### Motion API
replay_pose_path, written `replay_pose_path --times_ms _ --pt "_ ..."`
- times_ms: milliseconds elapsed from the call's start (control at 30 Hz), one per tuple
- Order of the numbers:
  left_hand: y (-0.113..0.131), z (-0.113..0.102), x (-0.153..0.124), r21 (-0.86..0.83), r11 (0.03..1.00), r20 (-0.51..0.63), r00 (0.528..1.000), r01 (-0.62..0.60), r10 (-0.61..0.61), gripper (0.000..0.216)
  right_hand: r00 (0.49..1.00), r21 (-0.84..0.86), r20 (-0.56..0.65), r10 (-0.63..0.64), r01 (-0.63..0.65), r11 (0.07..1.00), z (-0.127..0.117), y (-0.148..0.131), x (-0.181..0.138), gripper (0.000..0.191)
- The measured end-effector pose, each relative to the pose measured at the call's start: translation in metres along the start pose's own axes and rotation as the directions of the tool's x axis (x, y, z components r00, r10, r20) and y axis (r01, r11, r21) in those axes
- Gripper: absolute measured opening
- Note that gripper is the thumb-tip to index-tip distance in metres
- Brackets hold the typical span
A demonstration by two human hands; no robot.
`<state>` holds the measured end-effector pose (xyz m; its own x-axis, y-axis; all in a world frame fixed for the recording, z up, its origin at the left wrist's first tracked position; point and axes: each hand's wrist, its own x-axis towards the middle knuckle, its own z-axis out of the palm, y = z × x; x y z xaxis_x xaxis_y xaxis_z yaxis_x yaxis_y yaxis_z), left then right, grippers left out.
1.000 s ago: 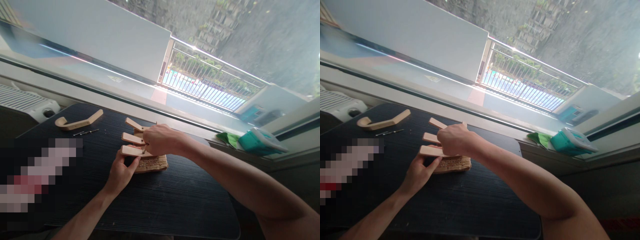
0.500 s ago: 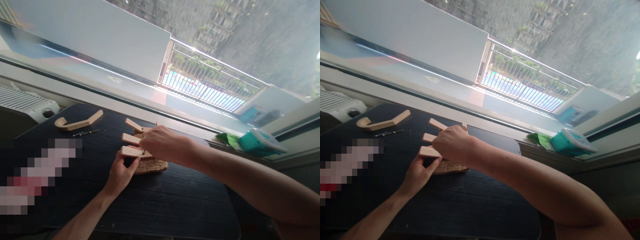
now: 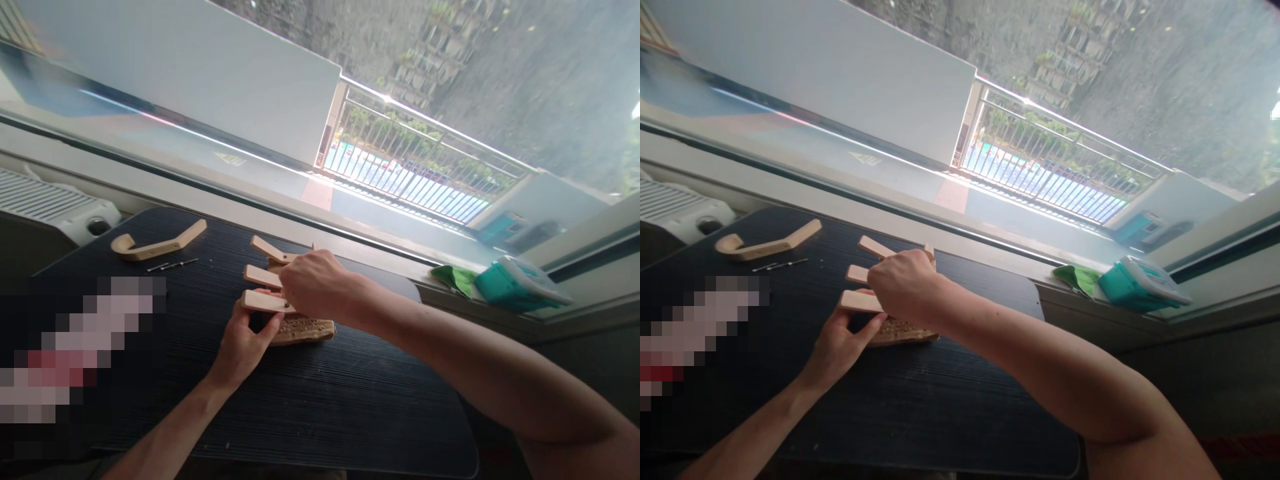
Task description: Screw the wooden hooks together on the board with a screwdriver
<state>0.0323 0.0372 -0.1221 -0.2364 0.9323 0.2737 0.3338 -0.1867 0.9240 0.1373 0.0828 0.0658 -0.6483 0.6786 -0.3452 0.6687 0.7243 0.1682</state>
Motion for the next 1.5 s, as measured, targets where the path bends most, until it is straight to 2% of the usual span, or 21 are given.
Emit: replay_pose_path --times_ms 133,367,567,733,833,1033,1133,1300,1500 --pt "0.002 0.000 0.000 -0.015 1.000 -0.011 1.000 0.022 -0.022 0.043 1.000 -0.047 -0.001 -0.008 0.008 0.999 -0.004 -0.003 -0.008 0.019" --pt "0.002 -0.002 0.001 -0.017 0.998 -0.009 0.998 0.056 -0.056 0.033 0.962 -0.111 -0.129 -0.242 0.229 0.967 0.012 0.001 -0.004 0.014" --pt "-0.001 -0.002 0.000 -0.008 0.999 -0.004 0.999 0.053 -0.053 0.036 0.977 -0.056 -0.091 -0.194 0.189 0.980 0.014 0.004 0.000 0.018" --pt "-0.002 0.000 0.000 0.003 0.998 0.011 0.998 0.059 -0.059 0.040 0.997 0.021 -0.013 -0.072 0.072 0.997 0.010 0.012 0.000 0.021" --pt "-0.002 0.000 0.000 0.003 0.999 0.003 0.999 0.047 -0.047 0.041 0.999 0.052 -0.027 -0.041 0.042 0.998 0.009 0.014 0.000 0.021" --pt "0.001 -0.001 0.000 -0.012 0.998 0.013 0.998 0.061 -0.061 0.041 1.000 -0.047 -0.005 -0.020 0.020 0.999 0.003 0.003 -0.008 0.017" --pt "0.004 -0.002 0.000 0.001 0.997 0.007 0.997 0.072 -0.072 0.039 0.996 -0.118 -0.038 -0.084 0.079 0.990 0.003 -0.001 -0.011 0.017" --pt "0.007 -0.002 0.001 0.010 0.997 -0.012 0.997 0.081 -0.081 0.035 0.961 -0.222 -0.127 -0.245 0.213 0.951 0.019 -0.001 -0.005 0.018" --pt "0.005 -0.001 0.002 0.029 0.996 -0.021 0.996 0.086 -0.086 0.032 0.955 -0.195 -0.137 -0.263 0.234 0.952 0.028 0.002 -0.001 0.021"
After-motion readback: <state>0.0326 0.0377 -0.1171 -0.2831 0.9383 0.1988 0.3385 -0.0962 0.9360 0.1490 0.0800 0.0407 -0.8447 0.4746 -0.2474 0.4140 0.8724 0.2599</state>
